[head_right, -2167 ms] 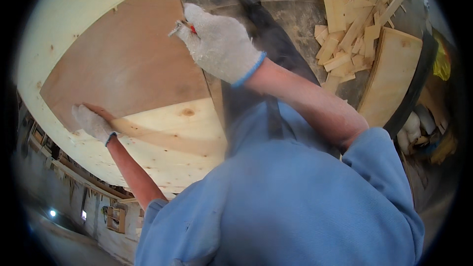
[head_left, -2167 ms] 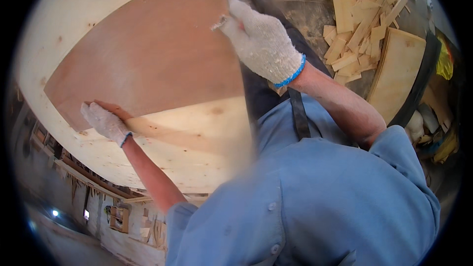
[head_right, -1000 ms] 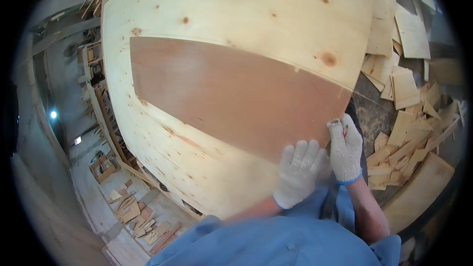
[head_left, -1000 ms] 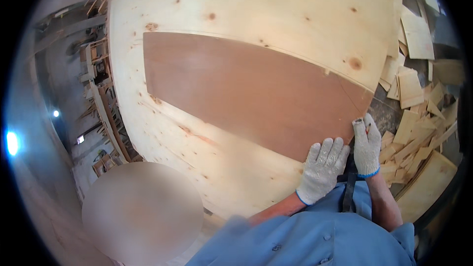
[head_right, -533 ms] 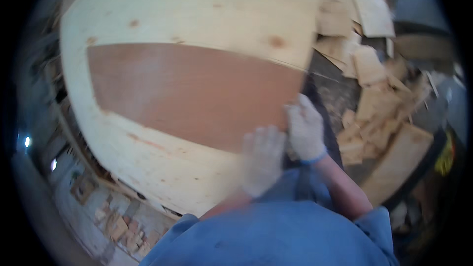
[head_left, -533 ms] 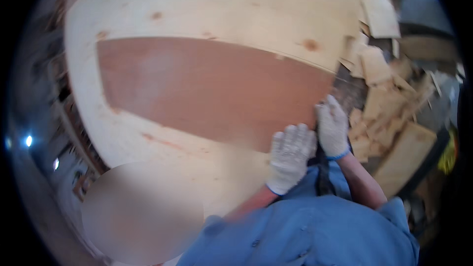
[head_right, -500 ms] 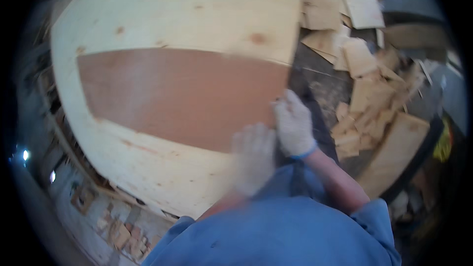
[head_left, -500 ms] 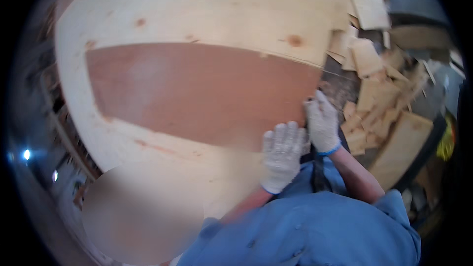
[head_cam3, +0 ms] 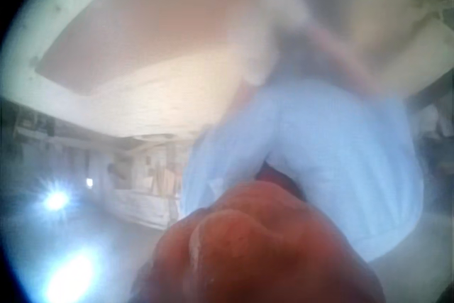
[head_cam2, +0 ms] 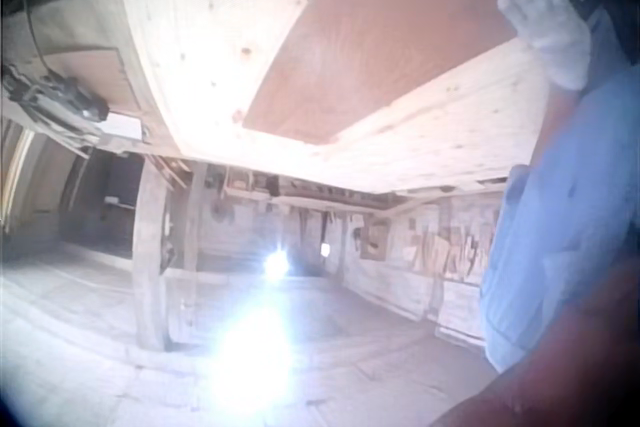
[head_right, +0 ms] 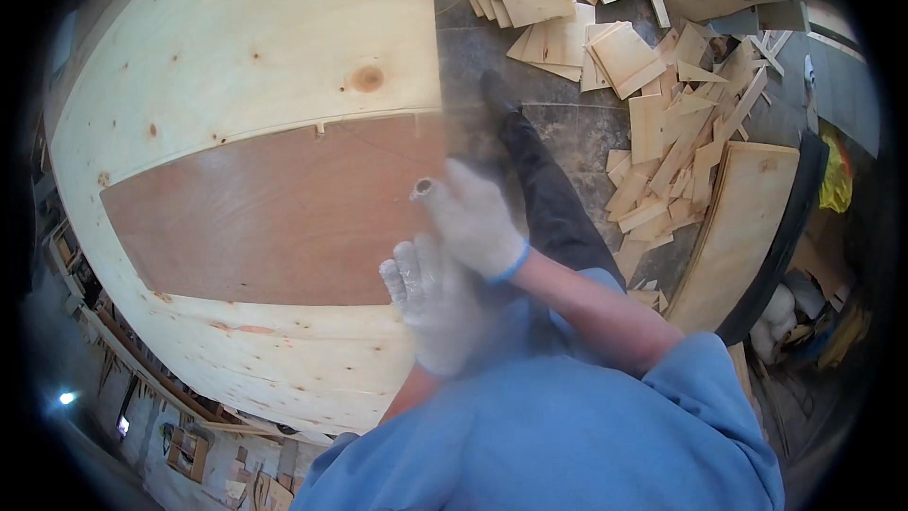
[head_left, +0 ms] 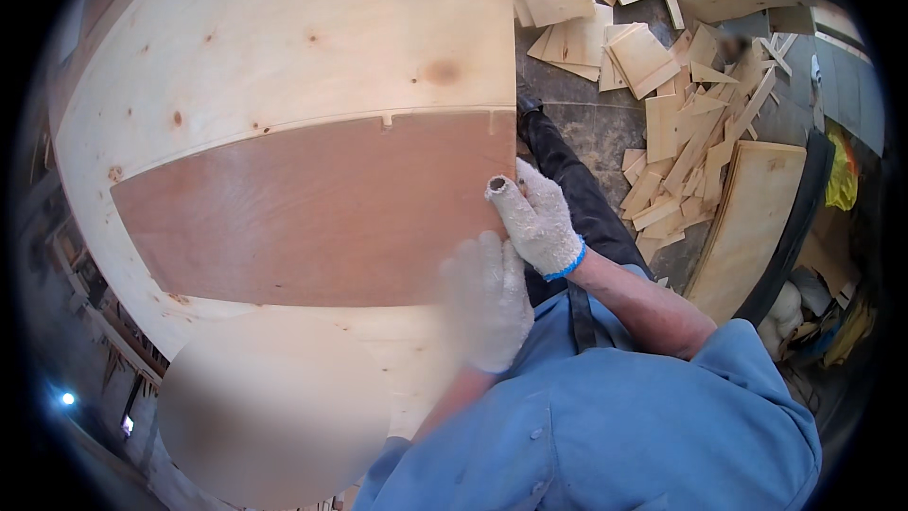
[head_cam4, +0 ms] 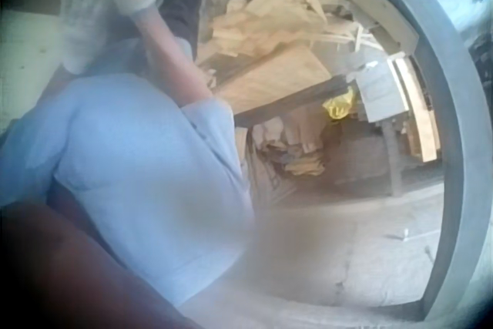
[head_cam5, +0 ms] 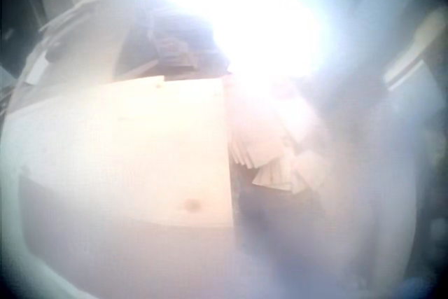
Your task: The person places a rectangular wooden template on a large plywood sheet and traces its outline with a red pencil. The person repeatedly repositions the template and traces new outlines in different locations on the plywood.
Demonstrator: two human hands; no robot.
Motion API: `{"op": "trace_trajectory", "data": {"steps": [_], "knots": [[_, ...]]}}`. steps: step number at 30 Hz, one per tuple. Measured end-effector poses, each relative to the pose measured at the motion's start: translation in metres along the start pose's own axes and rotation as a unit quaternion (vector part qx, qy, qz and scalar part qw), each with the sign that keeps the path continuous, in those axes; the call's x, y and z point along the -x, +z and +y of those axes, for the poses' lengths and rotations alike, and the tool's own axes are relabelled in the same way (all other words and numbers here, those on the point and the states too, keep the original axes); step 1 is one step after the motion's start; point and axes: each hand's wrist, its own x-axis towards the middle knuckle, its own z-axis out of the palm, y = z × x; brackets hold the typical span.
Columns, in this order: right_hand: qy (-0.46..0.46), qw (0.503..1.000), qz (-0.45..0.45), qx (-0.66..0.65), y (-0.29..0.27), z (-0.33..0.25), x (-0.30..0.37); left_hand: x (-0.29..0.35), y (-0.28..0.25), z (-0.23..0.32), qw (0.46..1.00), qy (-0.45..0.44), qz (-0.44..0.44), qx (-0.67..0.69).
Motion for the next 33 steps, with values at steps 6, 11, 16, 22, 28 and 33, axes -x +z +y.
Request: {"op": "trace_trajectory", "data": {"steps": [6, 11, 16, 22, 28, 33], "knots": [[-0.004, 1.0, -0.015, 0.017, -0.004, -0.009, -0.001, 0.001, 0.002, -0.006, 1.0, 0.024, 0.016, 0.007], [-0.025, 1.0, -0.007, 0.016, 0.003, 0.006, -0.002, -0.043, -0.059, -0.005, 0.945, -0.062, -0.319, 0.023], [-0.06, 0.998, 0.031, -0.007, 0.005, -0.01, -0.003, -0.024, -0.082, -0.162, 0.968, -0.234, 0.064, 0.071], [-0.02, 1.0, 0.015, 0.002, 0.004, -0.001, -0.006, -0.031, -0.129, -0.414, 0.883, -0.404, 0.236, 0.048], [-0.035, 0.998, 0.024, -0.039, 0.003, -0.009, -0.004, -0.034, -0.16, -0.531, 0.87, -0.421, 0.253, 0.035], [-0.032, 0.998, 0.019, -0.052, 0.002, -0.001, -0.003, -0.045, -0.163, -0.554, 0.874, -0.403, 0.267, 0.047]]}}
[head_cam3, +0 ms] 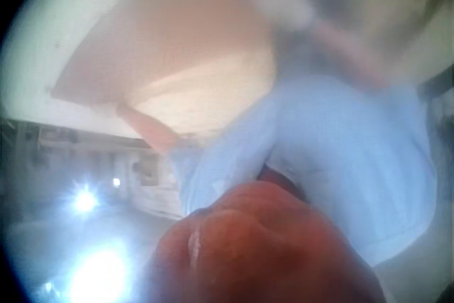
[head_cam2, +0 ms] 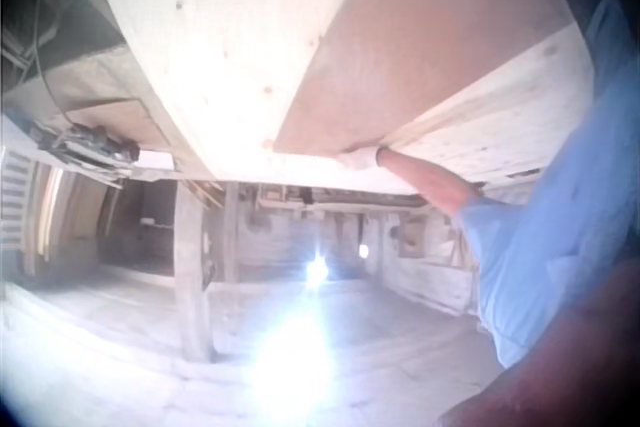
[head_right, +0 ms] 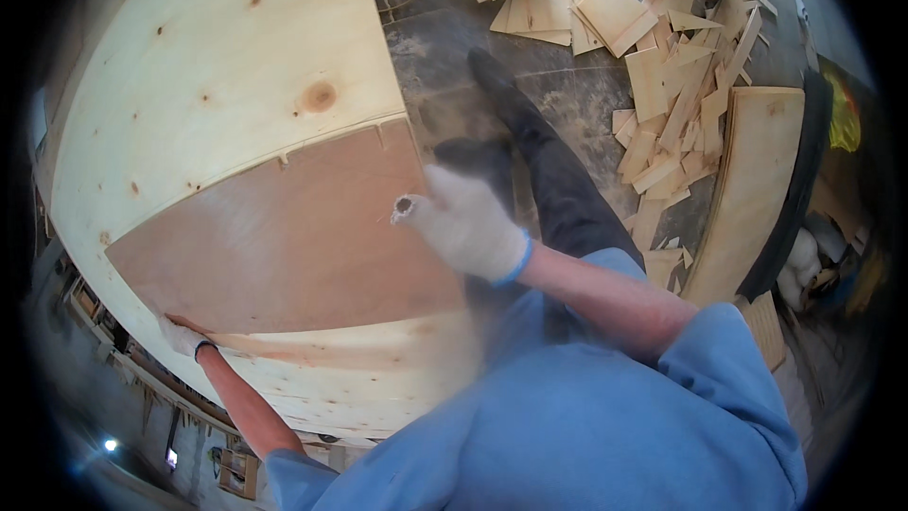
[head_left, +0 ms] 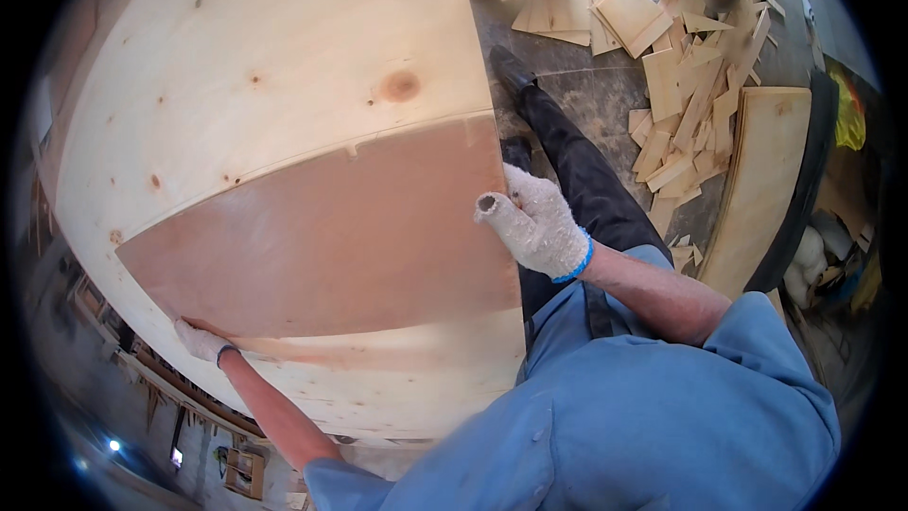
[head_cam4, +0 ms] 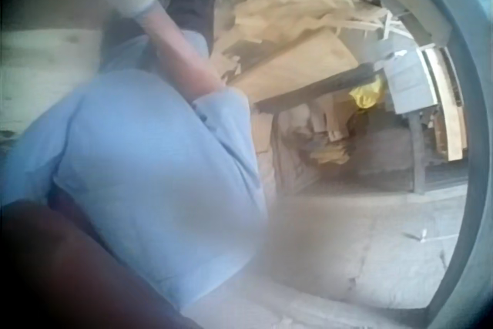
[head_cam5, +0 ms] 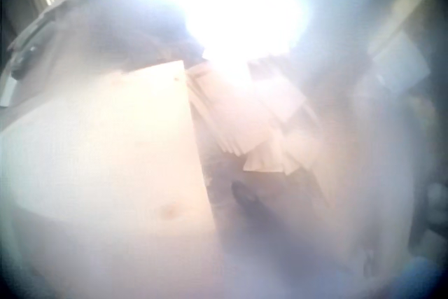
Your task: The person places a rectangular wooden template on a large plywood sheet and traces its outline with a red pencil. The person repeatedly repositions the template and traces new outlines in different locations on the plywood.
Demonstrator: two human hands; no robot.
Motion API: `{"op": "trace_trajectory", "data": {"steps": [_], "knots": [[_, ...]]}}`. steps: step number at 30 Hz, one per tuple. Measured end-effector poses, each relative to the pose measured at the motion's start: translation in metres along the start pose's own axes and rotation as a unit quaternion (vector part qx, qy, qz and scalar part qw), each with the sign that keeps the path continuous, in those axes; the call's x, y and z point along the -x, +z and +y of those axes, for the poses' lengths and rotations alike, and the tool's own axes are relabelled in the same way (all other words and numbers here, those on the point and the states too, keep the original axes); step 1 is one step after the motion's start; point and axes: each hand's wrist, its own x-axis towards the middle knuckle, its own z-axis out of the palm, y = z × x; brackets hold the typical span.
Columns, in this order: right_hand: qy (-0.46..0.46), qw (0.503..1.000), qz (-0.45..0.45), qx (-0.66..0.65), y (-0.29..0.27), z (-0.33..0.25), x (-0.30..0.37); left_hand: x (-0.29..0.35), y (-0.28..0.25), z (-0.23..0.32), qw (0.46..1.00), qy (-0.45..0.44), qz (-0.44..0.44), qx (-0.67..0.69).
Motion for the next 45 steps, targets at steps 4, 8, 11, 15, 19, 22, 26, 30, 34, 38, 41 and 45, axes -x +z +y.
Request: {"op": "trace_trajectory", "data": {"steps": [4, 8, 11, 15, 19, 22, 26, 30, 34, 38, 41, 45], "knots": [[0.011, 1.0, -0.015, 0.018, -0.002, -0.001, 0.0, -0.019, -0.004, -0.015, 0.999, -0.02, -0.006, 0.039], [-0.003, 0.999, -0.029, -0.031, -0.005, -0.016, -0.005, -0.035, -0.006, -0.026, 0.99, -0.088, 0.021, 0.104], [0.015, 0.998, -0.051, -0.033, -0.006, -0.015, -0.004, -0.031, -0.006, -0.026, 0.998, -0.037, 0.055, 0.022], [0.031, 0.997, -0.065, -0.026, -0.009, -0.018, -0.006, -0.027, -0.003, -0.02, 0.996, -0.055, 0.059, 0.029], [0.02, 0.997, -0.076, -0.029, -0.012, -0.022, -0.007, -0.043, -0.019, -0.048, 0.993, 0.018, 0.076, -0.093], [0.015, 0.995, -0.075, -0.061, -0.011, -0.018, -0.006, -0.048, -0.017, -0.054, 0.988, 0.036, 0.076, -0.132], [0.024, 0.995, -0.085, -0.051, -0.012, -0.018, -0.006, -0.047, -0.013, -0.047, 0.994, 0.028, 0.055, -0.087], [0.024, 0.995, -0.088, -0.033, -0.013, -0.019, -0.006, -0.05, -0.018, -0.052, 0.983, 0.063, 0.048, -0.165], [0.007, 0.996, -0.088, -0.007, -0.011, -0.009, -0.004, -0.052, -0.017, -0.056, 0.974, 0.083, 0.041, -0.207], [0.014, 0.996, -0.084, -0.017, -0.011, -0.012, -0.005, -0.049, -0.014, -0.056, 0.985, 0.07, 0.047, -0.15], [0.025, 0.996, -0.083, -0.018, -0.013, -0.019, -0.006, -0.05, -0.016, -0.057, 0.983, 0.089, 0.048, -0.155], [0.05, 0.994, -0.093, -0.04, -0.014, -0.023, -0.007, -0.044, -0.011, -0.044, 0.992, 0.05, 0.044, -0.104]]}}
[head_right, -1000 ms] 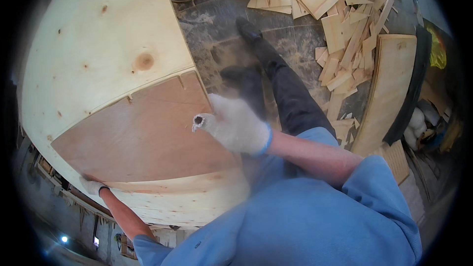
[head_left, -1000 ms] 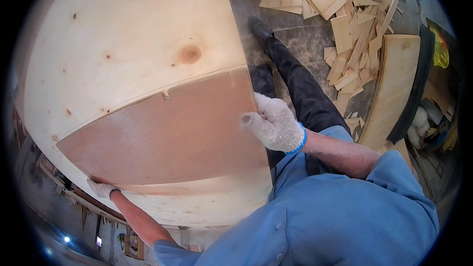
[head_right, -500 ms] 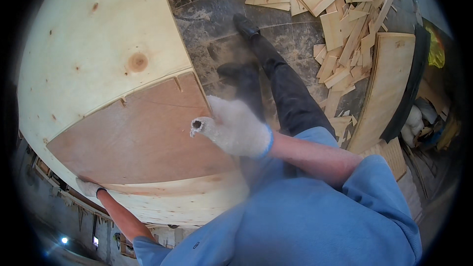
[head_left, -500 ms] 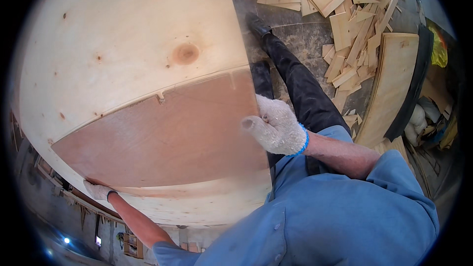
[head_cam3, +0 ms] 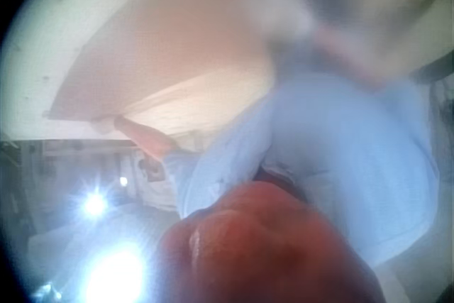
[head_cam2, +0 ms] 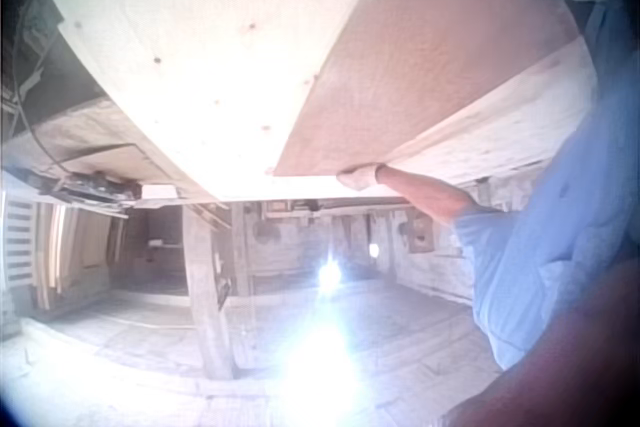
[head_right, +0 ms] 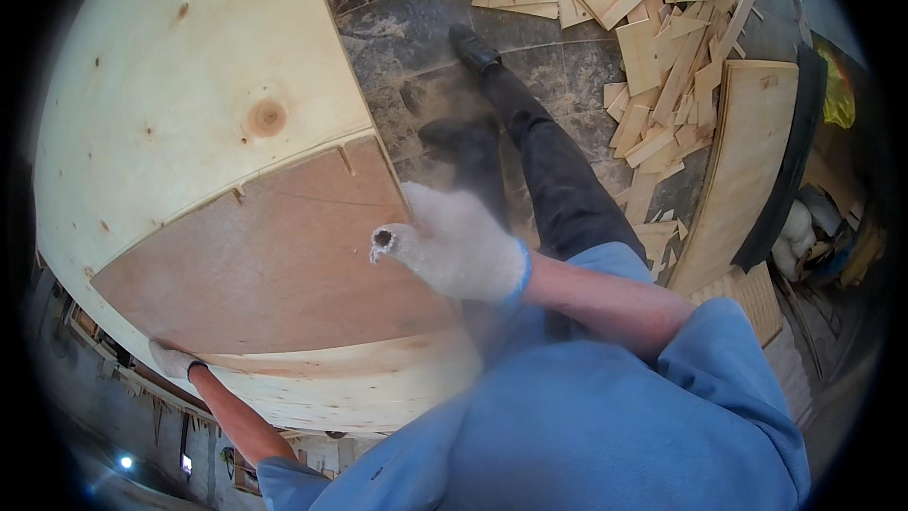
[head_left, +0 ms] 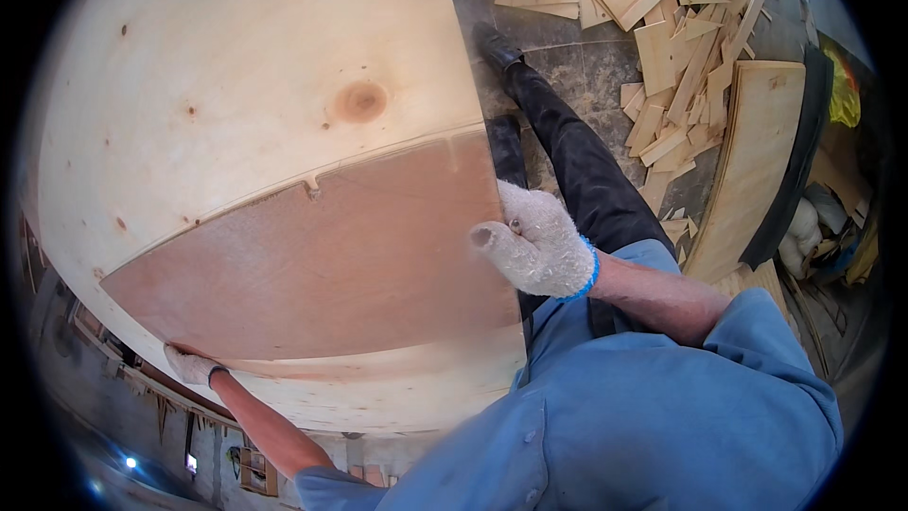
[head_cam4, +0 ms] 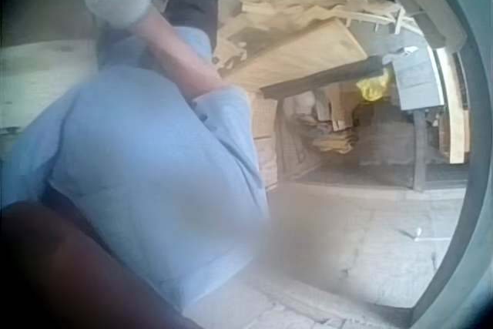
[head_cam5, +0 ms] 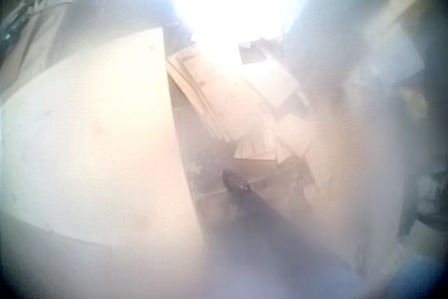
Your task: The person places a rectangular wooden template on a large plywood sheet and traces its outline with a red pencil. The person repeatedly repositions the template and traces new outlines in different locations on the plywood.
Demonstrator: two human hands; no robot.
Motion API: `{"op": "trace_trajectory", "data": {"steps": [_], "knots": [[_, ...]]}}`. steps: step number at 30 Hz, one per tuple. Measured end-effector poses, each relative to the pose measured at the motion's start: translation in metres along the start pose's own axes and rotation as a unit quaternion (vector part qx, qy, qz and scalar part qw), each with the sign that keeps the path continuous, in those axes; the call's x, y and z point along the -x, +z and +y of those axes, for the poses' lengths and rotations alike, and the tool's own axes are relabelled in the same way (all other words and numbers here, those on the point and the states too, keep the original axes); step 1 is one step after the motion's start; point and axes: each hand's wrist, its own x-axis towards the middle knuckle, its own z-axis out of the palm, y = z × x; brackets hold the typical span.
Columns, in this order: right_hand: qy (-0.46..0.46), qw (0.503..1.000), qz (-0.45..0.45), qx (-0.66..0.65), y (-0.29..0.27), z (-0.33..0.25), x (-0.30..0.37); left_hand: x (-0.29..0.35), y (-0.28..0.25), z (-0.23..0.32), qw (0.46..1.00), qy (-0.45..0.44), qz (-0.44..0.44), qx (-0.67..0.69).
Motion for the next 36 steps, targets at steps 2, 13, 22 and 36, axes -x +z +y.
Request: {"op": "trace_trajectory", "data": {"steps": [2, 13, 22, 36], "knots": [[0.004, 1.0, 0.0, -0.007, 0.0, 0.0, 0.0, 0.003, 0.002, 0.007, 0.997, -0.045, 0.006, 0.055], [-0.002, 0.999, 0.015, 0.049, 0.001, 0.002, 0.001, -0.004, 0.003, -0.012, 0.997, -0.021, 0.012, 0.08], [0.007, 0.997, 0.056, 0.061, 0.005, 0.029, 0.006, 0.026, -0.005, 0.017, 0.975, -0.049, -0.109, 0.189], [0.001, 0.964, 0.219, 0.15, -0.035, 0.129, 0.049, 0.033, -0.004, 0.052, 0.979, -0.058, 0.085, 0.174]]}}
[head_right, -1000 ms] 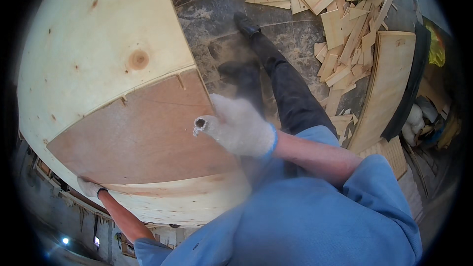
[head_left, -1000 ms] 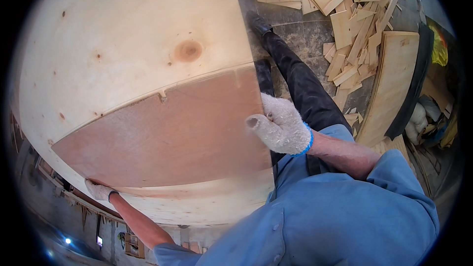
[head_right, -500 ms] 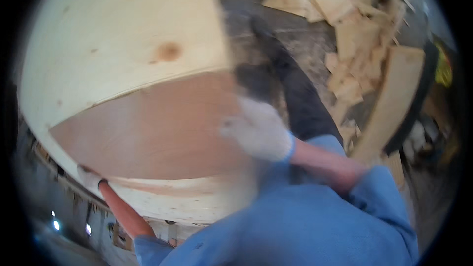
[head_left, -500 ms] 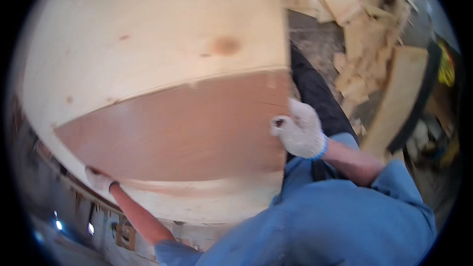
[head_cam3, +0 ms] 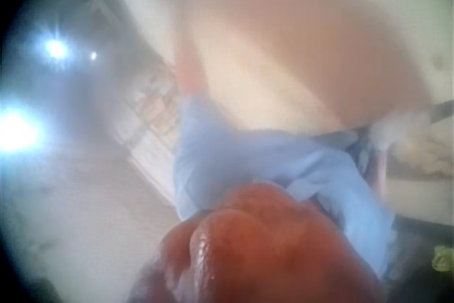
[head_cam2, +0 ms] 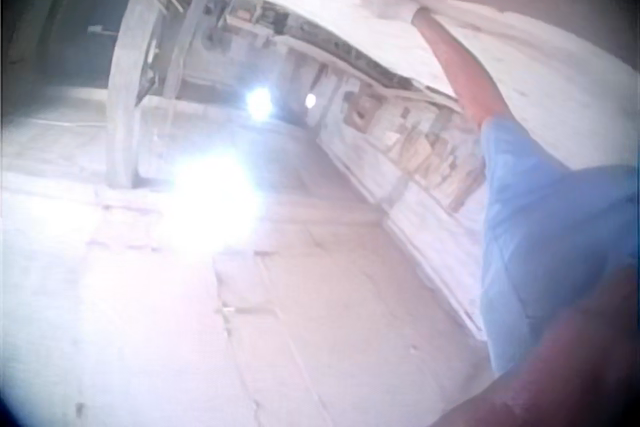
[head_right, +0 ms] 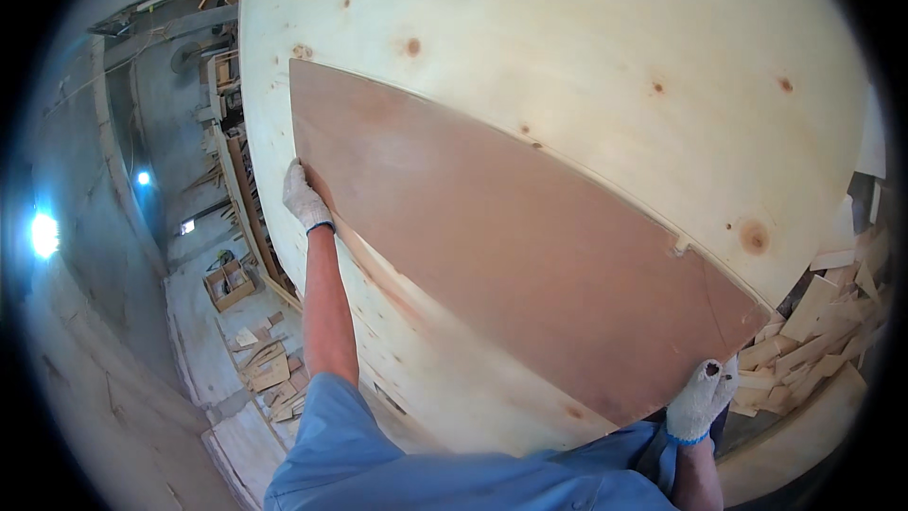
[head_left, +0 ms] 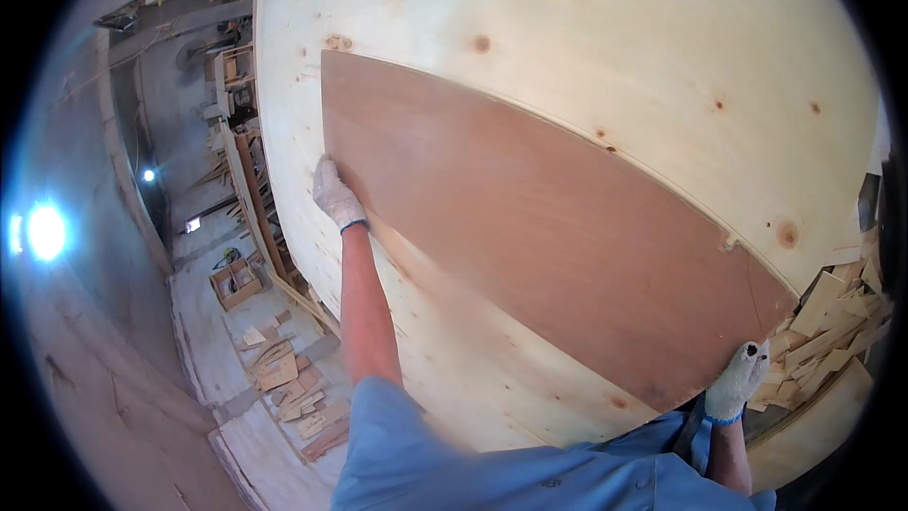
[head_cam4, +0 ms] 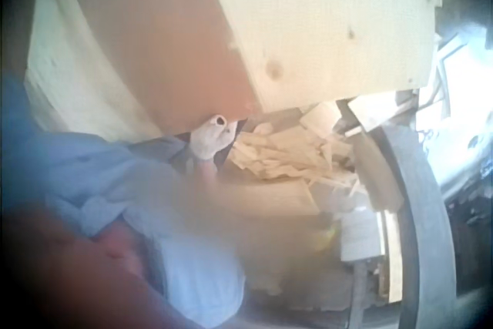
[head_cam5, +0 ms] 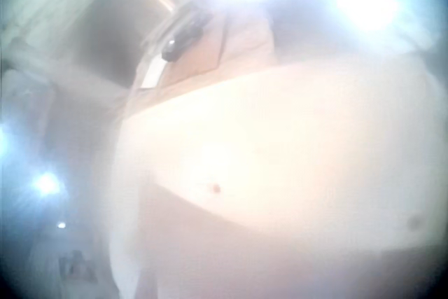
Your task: The person places a rectangular wooden template on a large plywood sheet and traces its outline with a red pencil. The person repeatedly repositions the template and traces new outlines in different locations on the plywood.
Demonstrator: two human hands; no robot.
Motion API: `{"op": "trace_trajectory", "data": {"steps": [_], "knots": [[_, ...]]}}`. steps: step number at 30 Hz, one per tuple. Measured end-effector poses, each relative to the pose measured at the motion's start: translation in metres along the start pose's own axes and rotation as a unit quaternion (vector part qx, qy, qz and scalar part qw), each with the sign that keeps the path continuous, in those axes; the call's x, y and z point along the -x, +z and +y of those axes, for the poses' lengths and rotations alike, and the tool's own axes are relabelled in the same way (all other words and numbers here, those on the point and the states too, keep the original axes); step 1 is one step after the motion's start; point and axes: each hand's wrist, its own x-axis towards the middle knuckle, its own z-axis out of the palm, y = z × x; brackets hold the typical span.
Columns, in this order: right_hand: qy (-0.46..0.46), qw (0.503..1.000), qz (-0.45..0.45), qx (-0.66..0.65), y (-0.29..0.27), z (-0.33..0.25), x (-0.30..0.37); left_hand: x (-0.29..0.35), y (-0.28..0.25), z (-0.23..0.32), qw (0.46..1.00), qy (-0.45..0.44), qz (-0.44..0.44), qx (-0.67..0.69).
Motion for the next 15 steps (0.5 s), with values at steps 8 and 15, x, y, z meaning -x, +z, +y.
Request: {"op": "trace_trajectory", "data": {"steps": [8, 15], "knots": [[-0.105, 0.969, 0.0, 0.224, -0.022, 0.044, -0.002, 0.006, 0.006, 0.027, 0.999, -0.011, 0.007, -0.032], [-0.02, 0.998, -0.033, 0.049, -0.008, -0.012, 0.003, 0.012, 0.006, 0.035, 0.999, -0.029, 0.0, -0.042]]}}
